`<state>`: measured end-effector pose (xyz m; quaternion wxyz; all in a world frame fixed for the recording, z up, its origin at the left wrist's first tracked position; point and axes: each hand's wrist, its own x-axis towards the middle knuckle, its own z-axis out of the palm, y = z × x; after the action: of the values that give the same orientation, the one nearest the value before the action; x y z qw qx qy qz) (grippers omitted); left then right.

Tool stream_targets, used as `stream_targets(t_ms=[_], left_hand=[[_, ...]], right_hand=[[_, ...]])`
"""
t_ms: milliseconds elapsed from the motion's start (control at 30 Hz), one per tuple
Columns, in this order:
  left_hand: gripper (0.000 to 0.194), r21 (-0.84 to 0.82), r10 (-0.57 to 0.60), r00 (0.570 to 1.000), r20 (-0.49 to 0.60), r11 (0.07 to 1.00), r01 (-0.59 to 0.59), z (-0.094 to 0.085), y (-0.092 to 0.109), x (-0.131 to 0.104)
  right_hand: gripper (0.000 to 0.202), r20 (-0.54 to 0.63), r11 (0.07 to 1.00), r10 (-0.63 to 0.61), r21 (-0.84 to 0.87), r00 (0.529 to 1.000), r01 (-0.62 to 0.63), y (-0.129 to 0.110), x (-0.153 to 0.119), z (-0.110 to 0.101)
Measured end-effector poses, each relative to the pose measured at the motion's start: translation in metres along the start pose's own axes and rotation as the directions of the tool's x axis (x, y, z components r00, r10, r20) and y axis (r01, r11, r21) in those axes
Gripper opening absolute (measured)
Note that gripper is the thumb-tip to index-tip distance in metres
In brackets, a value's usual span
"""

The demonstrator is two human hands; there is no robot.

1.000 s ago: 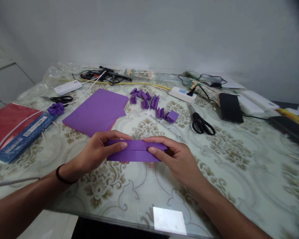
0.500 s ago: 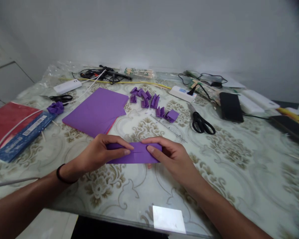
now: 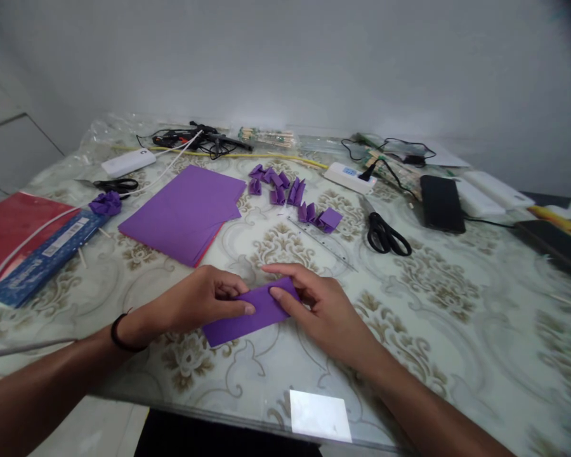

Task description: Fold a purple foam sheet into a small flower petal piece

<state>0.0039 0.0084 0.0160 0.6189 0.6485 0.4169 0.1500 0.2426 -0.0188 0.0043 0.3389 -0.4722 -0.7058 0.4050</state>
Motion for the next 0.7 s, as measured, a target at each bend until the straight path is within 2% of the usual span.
stream_targets(t_ms=[167,200,300,367,533,700], left_hand=[[0.029,0.010,-0.008,1.000,0.011,1.000,0.008,0.003,-0.001,0.000],[0.030,0.006,-0.002,1.000,-0.006,1.000,0.002,0.003,-0.002,0.000],[0.033,0.004,0.013,0.998,-0.053,1.000,-0.013,0.004,-0.002,0.001],[0.034,0.007,0.018,0.998,-0.061,1.000,-0.017,0.005,-0.003,0.001],[0.035,0.031,-0.011,0.999,0.030,0.999,0.011,0.008,-0.002,0.000],[0.038,0.065,-0.006,0.999,0.041,0.998,0.003,0.008,0.001,-0.001]], right_hand=[[0.049,0.033,0.979,0.098,0.175,0.995,-0.102,-0.004,-0.001,0.007],[0.048,0.038,0.965,0.136,0.220,0.990,-0.141,-0.005,0.000,0.008],[0.026,0.081,0.920,0.238,0.301,0.968,-0.251,-0.003,0.001,0.011],[0.026,0.106,0.907,0.268,0.306,0.957,-0.288,-0.002,0.002,0.013],[0.033,0.130,0.913,0.241,0.306,0.962,-0.270,-0.002,0.002,0.014],[0.039,0.135,0.939,0.198,0.259,0.971,-0.227,-0.004,0.002,0.010]])
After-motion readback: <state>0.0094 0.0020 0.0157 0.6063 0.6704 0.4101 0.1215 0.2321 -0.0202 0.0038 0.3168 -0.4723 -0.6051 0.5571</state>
